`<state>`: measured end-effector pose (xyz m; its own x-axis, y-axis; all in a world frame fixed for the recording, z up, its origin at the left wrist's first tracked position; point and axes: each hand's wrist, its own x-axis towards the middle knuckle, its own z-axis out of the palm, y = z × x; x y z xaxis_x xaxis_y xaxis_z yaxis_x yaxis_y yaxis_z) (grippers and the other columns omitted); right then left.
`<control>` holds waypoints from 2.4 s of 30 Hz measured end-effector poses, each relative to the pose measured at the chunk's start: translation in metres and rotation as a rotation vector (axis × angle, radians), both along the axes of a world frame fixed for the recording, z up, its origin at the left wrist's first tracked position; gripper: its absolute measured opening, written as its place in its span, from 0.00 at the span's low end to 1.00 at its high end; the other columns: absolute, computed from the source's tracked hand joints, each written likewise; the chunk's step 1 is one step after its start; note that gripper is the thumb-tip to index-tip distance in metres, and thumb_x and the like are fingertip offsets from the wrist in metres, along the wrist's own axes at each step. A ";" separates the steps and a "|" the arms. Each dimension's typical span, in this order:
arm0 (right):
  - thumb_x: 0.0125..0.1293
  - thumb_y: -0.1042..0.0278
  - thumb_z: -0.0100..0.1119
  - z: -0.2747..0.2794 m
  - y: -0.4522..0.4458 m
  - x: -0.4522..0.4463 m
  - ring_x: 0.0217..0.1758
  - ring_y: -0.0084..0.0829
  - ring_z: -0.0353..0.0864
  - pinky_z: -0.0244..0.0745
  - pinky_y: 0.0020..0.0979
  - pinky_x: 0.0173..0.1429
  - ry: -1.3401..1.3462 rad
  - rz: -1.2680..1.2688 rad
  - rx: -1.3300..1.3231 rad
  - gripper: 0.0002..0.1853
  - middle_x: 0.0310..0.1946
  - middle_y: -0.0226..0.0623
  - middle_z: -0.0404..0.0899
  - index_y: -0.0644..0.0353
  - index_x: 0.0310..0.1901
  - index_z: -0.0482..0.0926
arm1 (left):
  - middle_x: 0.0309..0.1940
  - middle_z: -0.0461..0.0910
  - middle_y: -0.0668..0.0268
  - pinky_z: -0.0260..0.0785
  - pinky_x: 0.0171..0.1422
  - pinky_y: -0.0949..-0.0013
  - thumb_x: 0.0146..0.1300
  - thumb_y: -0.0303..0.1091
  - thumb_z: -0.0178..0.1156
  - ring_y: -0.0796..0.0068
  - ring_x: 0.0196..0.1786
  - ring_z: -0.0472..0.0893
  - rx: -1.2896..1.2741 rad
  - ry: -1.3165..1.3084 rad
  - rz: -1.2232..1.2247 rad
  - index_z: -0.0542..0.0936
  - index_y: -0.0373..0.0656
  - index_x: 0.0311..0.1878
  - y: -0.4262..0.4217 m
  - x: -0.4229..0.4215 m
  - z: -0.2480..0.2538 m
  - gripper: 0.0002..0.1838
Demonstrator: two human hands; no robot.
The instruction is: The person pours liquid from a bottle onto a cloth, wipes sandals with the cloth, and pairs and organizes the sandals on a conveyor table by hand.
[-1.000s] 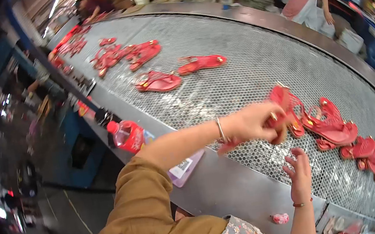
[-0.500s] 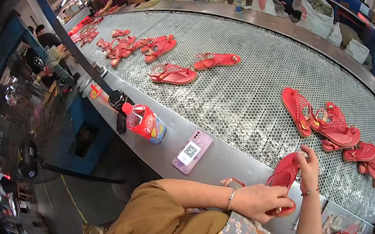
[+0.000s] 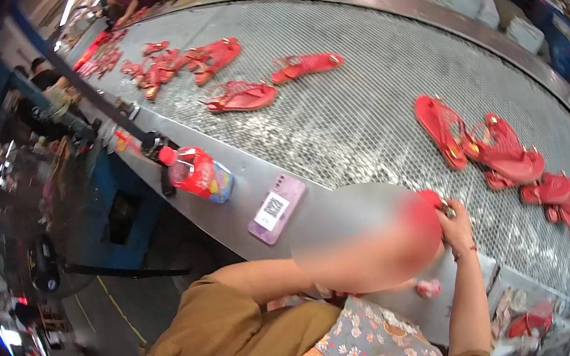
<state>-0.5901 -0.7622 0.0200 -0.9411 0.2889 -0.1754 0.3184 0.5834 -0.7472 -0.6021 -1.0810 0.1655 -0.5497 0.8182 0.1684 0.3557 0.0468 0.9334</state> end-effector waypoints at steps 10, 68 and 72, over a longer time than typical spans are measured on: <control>0.60 0.69 0.61 0.018 -0.038 -0.022 0.49 0.30 0.84 0.78 0.30 0.54 -0.036 -0.122 -0.280 0.32 0.47 0.42 0.83 0.66 0.67 0.68 | 0.53 0.79 0.54 0.75 0.55 0.62 0.70 0.43 0.60 0.62 0.51 0.82 -0.053 -0.137 0.438 0.68 0.42 0.67 -0.007 -0.092 -0.146 0.27; 0.75 0.62 0.55 0.097 -0.130 -0.020 0.45 0.18 0.82 0.78 0.24 0.47 0.096 -0.136 -0.788 0.13 0.43 0.28 0.84 0.60 0.53 0.81 | 0.53 0.82 0.61 0.70 0.65 0.69 0.77 0.35 0.51 0.75 0.56 0.79 0.064 -0.564 0.155 0.78 0.34 0.59 -0.048 -0.166 -0.078 0.17; 0.75 0.60 0.54 0.129 -0.076 -0.061 0.40 0.18 0.82 0.77 0.21 0.42 0.289 -0.311 -0.712 0.14 0.40 0.25 0.84 0.58 0.52 0.81 | 0.55 0.81 0.62 0.70 0.64 0.68 0.79 0.40 0.48 0.74 0.57 0.79 0.375 -0.604 0.206 0.74 0.36 0.64 -0.017 -0.249 -0.061 0.20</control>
<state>-0.6511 -0.8386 0.1489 -0.8728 0.4545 -0.1781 0.1256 -0.1434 -0.9817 -0.8508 -1.0980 0.1046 -0.7714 0.6354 0.0362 -0.2064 -0.3035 0.9302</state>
